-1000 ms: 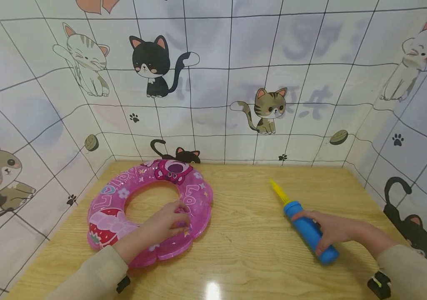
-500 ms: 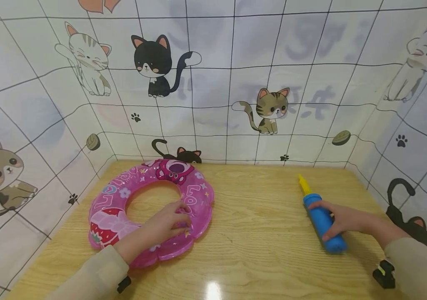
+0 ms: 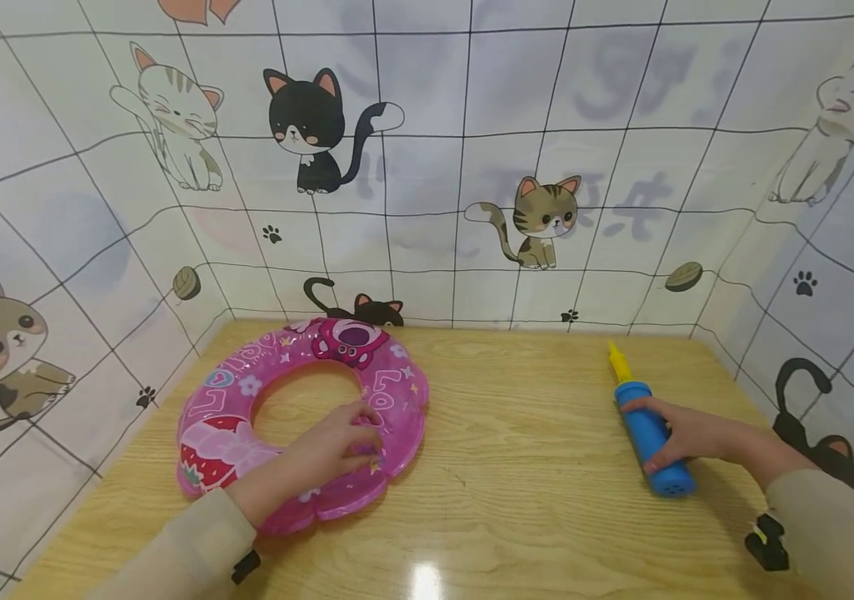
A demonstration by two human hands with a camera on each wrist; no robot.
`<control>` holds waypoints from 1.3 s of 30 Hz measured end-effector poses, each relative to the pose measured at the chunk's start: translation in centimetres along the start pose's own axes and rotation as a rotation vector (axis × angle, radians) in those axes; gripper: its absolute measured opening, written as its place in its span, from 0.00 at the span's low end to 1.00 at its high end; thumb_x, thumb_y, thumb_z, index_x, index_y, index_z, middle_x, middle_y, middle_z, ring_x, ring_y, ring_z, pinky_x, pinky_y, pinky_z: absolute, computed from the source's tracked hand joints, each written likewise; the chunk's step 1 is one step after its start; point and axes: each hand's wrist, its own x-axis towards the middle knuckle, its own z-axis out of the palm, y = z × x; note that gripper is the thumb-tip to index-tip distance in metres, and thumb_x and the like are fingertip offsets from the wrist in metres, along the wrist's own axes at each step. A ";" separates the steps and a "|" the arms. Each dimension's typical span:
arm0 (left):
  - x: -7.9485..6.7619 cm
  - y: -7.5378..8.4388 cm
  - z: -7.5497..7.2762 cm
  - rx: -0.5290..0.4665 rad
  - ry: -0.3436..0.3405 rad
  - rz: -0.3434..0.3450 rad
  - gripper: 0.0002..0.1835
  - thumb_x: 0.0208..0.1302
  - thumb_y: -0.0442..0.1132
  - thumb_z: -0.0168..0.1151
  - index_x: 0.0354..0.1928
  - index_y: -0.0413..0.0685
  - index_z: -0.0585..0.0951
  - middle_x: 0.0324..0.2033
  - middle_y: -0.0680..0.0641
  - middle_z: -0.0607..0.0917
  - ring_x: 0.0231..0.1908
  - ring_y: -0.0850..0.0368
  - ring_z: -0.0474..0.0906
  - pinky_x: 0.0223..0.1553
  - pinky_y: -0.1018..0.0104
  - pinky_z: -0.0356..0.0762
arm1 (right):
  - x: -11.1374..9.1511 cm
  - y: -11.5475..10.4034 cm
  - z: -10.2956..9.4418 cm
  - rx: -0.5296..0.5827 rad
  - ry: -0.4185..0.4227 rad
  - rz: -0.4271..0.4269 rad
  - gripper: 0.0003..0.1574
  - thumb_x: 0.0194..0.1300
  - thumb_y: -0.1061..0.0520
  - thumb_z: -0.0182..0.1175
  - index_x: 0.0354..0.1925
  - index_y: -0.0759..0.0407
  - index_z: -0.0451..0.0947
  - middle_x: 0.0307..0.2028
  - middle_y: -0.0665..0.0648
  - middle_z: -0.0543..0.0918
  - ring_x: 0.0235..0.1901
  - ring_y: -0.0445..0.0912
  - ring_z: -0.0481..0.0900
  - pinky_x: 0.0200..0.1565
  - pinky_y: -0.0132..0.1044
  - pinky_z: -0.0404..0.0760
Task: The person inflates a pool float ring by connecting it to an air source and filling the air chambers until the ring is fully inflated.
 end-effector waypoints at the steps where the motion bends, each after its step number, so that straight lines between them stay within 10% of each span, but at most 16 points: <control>1: 0.0 0.1 -0.1 -0.004 -0.007 -0.004 0.07 0.58 0.45 0.71 0.39 0.62 0.84 0.52 0.52 0.72 0.53 0.57 0.70 0.54 0.60 0.75 | 0.0 0.0 0.0 0.004 -0.001 -0.001 0.59 0.51 0.52 0.76 0.70 0.64 0.52 0.58 0.87 0.51 0.52 0.78 0.62 0.41 0.59 0.77; 24: -0.7 0.3 -1.3 -0.105 -0.034 -0.167 0.15 0.56 0.43 0.74 0.44 0.67 0.80 0.61 0.51 0.68 0.61 0.50 0.68 0.55 0.55 0.75 | -2.1 -1.2 -0.6 -0.105 0.143 -0.199 0.52 0.50 0.48 0.76 0.66 0.62 0.62 0.61 0.76 0.52 0.58 0.75 0.56 0.46 0.69 0.70; 39: -1.7 0.3 -1.7 -0.147 -0.069 -0.256 0.23 0.53 0.48 0.75 0.50 0.71 0.78 0.61 0.52 0.67 0.59 0.50 0.68 0.55 0.51 0.75 | -0.8 -8.0 1.4 -0.169 0.137 -0.329 0.51 0.47 0.46 0.77 0.65 0.55 0.67 0.65 0.72 0.60 0.63 0.72 0.57 0.50 0.65 0.71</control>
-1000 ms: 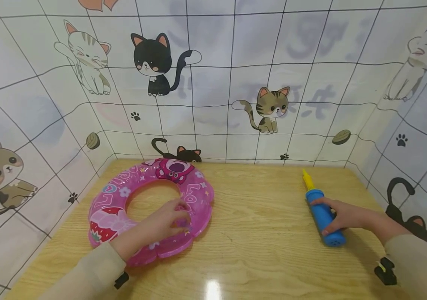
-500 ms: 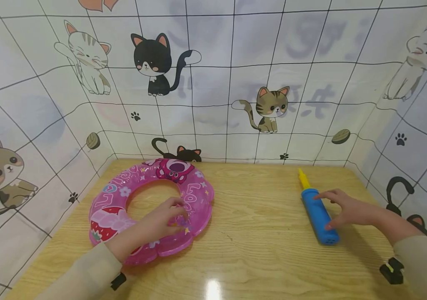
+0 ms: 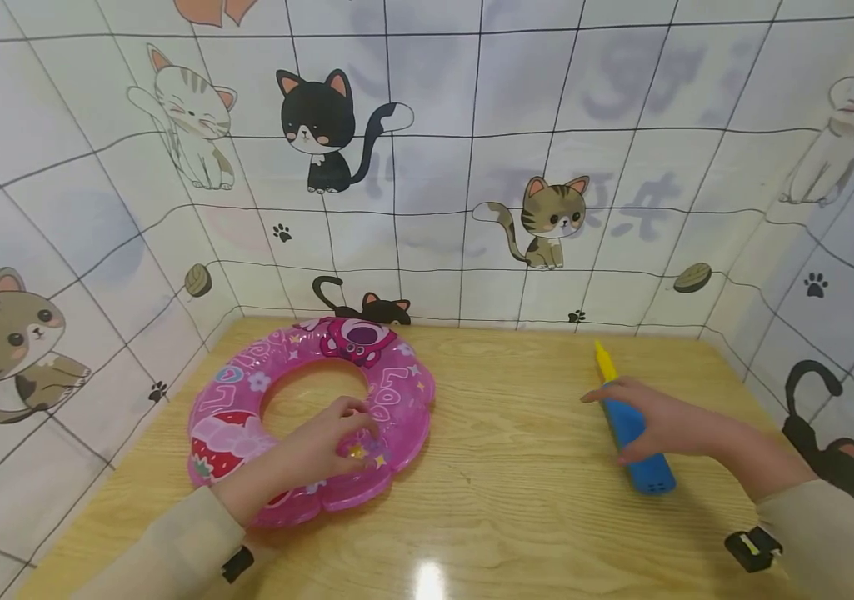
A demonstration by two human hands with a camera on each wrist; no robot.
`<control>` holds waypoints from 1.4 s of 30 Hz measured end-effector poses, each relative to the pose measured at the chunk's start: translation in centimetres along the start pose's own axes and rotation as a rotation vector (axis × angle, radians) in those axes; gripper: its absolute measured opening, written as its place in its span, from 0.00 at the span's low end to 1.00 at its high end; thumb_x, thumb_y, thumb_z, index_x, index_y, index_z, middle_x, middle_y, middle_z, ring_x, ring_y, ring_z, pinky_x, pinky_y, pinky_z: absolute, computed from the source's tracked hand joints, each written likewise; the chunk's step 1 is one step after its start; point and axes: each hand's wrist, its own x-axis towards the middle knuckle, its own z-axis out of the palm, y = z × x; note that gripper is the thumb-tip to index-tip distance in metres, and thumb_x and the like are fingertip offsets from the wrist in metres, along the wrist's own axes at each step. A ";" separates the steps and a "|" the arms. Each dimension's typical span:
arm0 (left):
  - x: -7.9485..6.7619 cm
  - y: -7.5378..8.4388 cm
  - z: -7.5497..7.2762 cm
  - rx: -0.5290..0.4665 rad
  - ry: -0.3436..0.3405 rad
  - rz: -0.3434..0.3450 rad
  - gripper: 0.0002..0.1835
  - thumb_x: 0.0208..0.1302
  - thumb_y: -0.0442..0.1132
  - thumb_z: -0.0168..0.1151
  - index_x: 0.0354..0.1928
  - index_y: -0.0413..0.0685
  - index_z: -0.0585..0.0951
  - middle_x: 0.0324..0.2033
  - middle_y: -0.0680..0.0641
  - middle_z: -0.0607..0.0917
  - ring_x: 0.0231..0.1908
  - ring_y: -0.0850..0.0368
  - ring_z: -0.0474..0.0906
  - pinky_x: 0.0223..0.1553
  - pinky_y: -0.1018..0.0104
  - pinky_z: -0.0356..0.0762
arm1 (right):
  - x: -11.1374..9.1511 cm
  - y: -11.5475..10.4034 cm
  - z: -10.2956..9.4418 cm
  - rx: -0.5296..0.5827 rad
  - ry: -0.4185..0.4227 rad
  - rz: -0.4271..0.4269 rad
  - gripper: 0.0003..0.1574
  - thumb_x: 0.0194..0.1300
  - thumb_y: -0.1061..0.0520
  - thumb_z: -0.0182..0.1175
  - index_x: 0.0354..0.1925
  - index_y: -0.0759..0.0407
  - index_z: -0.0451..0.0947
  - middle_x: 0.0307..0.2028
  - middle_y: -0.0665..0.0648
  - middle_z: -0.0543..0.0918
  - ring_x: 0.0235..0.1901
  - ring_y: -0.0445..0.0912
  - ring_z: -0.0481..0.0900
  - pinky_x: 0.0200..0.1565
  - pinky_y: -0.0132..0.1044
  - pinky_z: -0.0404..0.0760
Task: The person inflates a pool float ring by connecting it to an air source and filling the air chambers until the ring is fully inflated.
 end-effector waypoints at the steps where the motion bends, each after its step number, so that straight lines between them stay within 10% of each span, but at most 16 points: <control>1: 0.0 0.0 0.0 0.003 -0.002 -0.001 0.24 0.52 0.50 0.76 0.50 0.71 0.77 0.61 0.52 0.67 0.59 0.50 0.68 0.55 0.51 0.75 | 0.3 -0.5 0.2 0.000 -0.001 -0.009 0.50 0.47 0.45 0.77 0.65 0.54 0.67 0.65 0.71 0.60 0.64 0.72 0.56 0.50 0.65 0.70; 24: 0.7 0.2 0.6 -0.025 -0.010 -0.062 0.16 0.58 0.49 0.71 0.48 0.70 0.80 0.62 0.46 0.67 0.52 0.45 0.75 0.52 0.48 0.77 | 8.6 -8.6 8.2 0.043 -0.084 -0.298 0.44 0.52 0.51 0.75 0.65 0.52 0.69 0.59 0.52 0.73 0.60 0.51 0.68 0.61 0.54 0.68; 42: 0.4 1.6 1.2 -0.142 0.007 -0.012 0.14 0.61 0.44 0.70 0.48 0.66 0.81 0.61 0.48 0.68 0.53 0.49 0.75 0.53 0.52 0.77 | 12.3 -12.4 12.5 -0.099 0.157 -0.509 0.22 0.50 0.54 0.75 0.45 0.54 0.81 0.47 0.49 0.80 0.51 0.46 0.75 0.57 0.43 0.74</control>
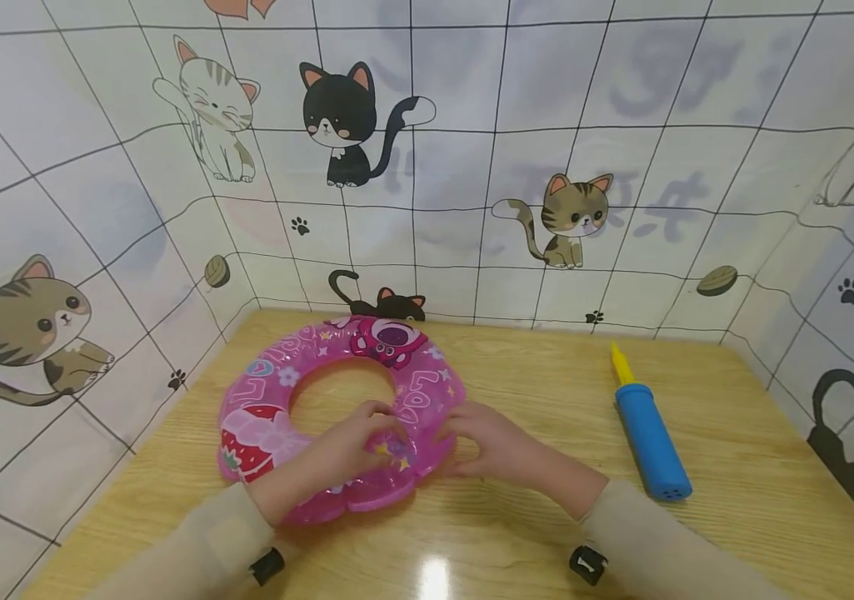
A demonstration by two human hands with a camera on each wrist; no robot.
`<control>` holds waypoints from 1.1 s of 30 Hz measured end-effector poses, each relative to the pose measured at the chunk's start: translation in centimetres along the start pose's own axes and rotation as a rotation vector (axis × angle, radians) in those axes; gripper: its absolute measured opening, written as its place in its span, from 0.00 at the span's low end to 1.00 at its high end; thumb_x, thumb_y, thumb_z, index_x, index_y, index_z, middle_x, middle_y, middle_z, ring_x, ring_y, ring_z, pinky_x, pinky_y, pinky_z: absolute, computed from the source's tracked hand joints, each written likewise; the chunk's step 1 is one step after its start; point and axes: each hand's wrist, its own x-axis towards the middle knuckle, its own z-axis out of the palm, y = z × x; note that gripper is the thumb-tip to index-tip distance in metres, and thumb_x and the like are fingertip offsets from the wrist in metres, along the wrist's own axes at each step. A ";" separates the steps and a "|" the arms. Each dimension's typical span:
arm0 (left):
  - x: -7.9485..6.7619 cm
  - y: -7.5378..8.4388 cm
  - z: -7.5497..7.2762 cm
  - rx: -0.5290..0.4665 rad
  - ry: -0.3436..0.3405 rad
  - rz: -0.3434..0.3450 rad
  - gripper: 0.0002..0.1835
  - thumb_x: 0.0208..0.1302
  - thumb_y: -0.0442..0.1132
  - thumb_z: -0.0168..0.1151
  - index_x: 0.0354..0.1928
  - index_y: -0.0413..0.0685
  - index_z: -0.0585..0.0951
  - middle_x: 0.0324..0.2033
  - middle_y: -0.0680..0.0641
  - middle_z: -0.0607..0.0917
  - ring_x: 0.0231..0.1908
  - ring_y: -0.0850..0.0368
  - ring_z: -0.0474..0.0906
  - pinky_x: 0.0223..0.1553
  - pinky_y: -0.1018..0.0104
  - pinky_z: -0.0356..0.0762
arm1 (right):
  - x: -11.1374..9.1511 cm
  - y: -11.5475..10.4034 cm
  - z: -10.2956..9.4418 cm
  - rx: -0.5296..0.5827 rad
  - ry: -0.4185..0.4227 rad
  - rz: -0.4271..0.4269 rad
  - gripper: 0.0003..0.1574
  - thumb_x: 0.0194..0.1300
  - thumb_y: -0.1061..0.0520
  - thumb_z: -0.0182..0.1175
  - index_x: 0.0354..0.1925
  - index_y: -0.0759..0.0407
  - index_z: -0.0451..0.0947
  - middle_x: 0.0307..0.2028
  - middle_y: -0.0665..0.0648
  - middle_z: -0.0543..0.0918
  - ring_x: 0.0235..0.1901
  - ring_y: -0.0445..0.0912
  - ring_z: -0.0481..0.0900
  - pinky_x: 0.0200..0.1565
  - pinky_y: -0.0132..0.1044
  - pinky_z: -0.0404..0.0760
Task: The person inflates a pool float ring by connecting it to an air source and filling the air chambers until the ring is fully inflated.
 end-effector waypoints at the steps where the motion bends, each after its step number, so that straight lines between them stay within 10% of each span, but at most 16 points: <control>1: 0.0 0.2 0.0 -0.003 -0.001 0.000 0.14 0.61 0.44 0.70 0.48 0.67 0.81 0.61 0.48 0.68 0.53 0.49 0.74 0.53 0.52 0.76 | 0.1 -0.1 0.1 -0.016 0.008 -0.021 0.22 0.50 0.54 0.76 0.44 0.54 0.81 0.46 0.49 0.80 0.50 0.45 0.75 0.56 0.42 0.74; 19: 0.0 3.0 0.3 -0.074 0.017 0.101 0.14 0.61 0.42 0.70 0.47 0.63 0.81 0.60 0.48 0.69 0.53 0.49 0.75 0.53 0.53 0.76 | 0.3 -0.1 0.3 -0.277 0.251 -0.326 0.23 0.45 0.43 0.78 0.35 0.50 0.80 0.37 0.46 0.80 0.41 0.43 0.76 0.50 0.41 0.75; 33: 0.0 3.6 0.1 -0.063 0.013 0.061 0.14 0.59 0.42 0.72 0.46 0.64 0.81 0.59 0.50 0.70 0.53 0.49 0.74 0.53 0.54 0.77 | 0.0 -0.5 -0.5 -0.213 0.328 -0.434 0.19 0.42 0.53 0.80 0.32 0.53 0.81 0.32 0.46 0.82 0.37 0.41 0.78 0.46 0.37 0.78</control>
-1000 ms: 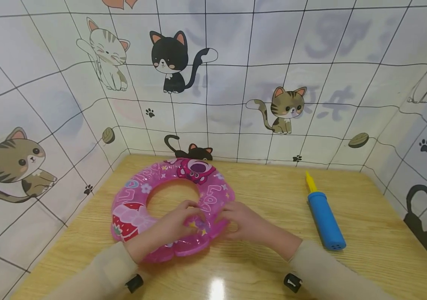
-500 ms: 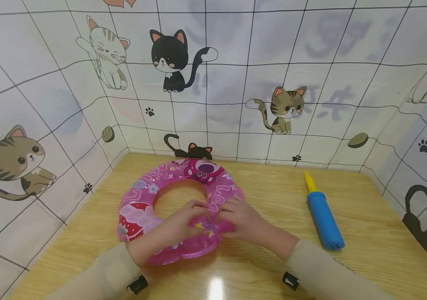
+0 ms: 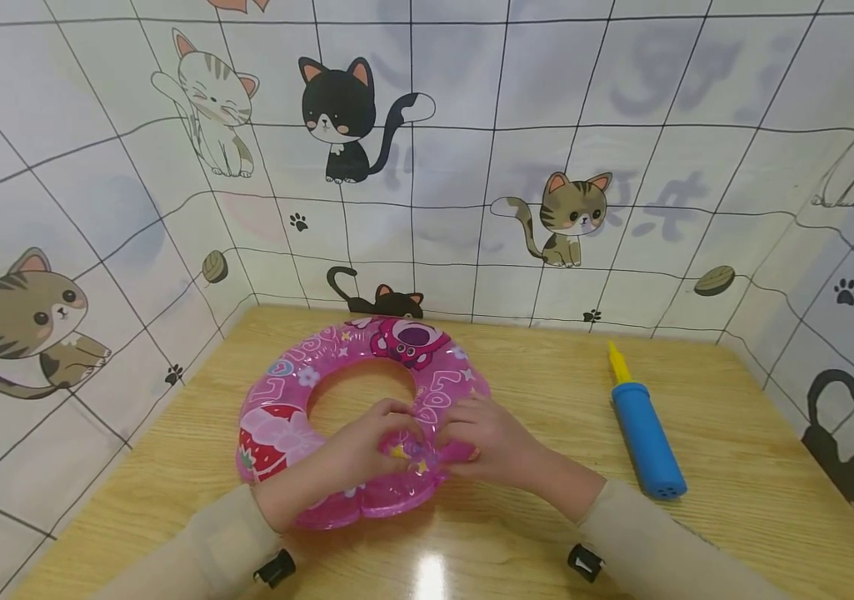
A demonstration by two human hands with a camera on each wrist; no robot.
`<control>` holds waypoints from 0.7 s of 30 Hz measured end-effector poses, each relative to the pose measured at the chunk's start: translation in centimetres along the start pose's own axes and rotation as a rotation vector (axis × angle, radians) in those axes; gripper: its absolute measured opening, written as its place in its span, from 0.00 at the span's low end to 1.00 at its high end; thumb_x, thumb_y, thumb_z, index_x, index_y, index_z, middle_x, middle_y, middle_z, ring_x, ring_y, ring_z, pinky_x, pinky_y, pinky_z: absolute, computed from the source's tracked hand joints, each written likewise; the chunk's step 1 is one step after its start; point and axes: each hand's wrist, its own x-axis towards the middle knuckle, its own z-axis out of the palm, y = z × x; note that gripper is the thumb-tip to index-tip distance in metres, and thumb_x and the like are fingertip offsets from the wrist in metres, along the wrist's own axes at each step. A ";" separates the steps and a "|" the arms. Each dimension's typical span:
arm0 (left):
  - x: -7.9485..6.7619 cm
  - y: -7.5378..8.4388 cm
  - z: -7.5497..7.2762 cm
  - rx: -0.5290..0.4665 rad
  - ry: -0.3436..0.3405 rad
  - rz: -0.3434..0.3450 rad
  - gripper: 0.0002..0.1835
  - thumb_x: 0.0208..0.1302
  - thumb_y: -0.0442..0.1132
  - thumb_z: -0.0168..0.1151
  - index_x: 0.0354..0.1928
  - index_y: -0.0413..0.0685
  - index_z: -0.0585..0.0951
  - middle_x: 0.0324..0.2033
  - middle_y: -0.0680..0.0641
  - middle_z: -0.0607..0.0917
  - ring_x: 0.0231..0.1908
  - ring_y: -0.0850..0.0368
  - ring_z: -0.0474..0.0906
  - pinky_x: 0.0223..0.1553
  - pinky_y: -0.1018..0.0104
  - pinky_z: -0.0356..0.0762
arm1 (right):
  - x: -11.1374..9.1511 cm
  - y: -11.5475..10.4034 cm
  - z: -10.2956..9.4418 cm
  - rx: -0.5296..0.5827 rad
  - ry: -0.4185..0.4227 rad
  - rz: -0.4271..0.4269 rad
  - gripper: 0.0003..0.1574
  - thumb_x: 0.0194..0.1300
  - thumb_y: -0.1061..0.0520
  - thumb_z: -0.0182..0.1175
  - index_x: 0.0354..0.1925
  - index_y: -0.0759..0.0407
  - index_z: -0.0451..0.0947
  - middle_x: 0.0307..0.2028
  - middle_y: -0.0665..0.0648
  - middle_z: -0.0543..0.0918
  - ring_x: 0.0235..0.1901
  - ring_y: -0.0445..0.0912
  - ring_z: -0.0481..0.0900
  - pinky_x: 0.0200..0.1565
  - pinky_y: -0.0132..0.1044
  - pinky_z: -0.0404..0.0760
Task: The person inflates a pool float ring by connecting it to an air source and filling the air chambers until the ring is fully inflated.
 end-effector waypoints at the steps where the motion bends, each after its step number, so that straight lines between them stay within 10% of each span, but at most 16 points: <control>1: 0.0 0.0 0.0 0.004 0.002 -0.002 0.14 0.58 0.42 0.72 0.46 0.64 0.81 0.59 0.50 0.70 0.53 0.49 0.74 0.53 0.54 0.77 | 0.0 0.0 -0.1 0.006 0.008 -0.004 0.19 0.42 0.54 0.80 0.32 0.54 0.81 0.33 0.46 0.82 0.37 0.41 0.78 0.47 0.37 0.78; 21: 0.2 -0.3 0.5 0.012 0.008 -0.017 0.14 0.58 0.42 0.72 0.46 0.64 0.82 0.57 0.52 0.72 0.57 0.50 0.72 0.56 0.53 0.74 | 0.3 -0.4 0.4 0.319 -0.035 0.113 0.09 0.50 0.68 0.71 0.32 0.59 0.85 0.30 0.49 0.85 0.31 0.36 0.82 0.35 0.22 0.78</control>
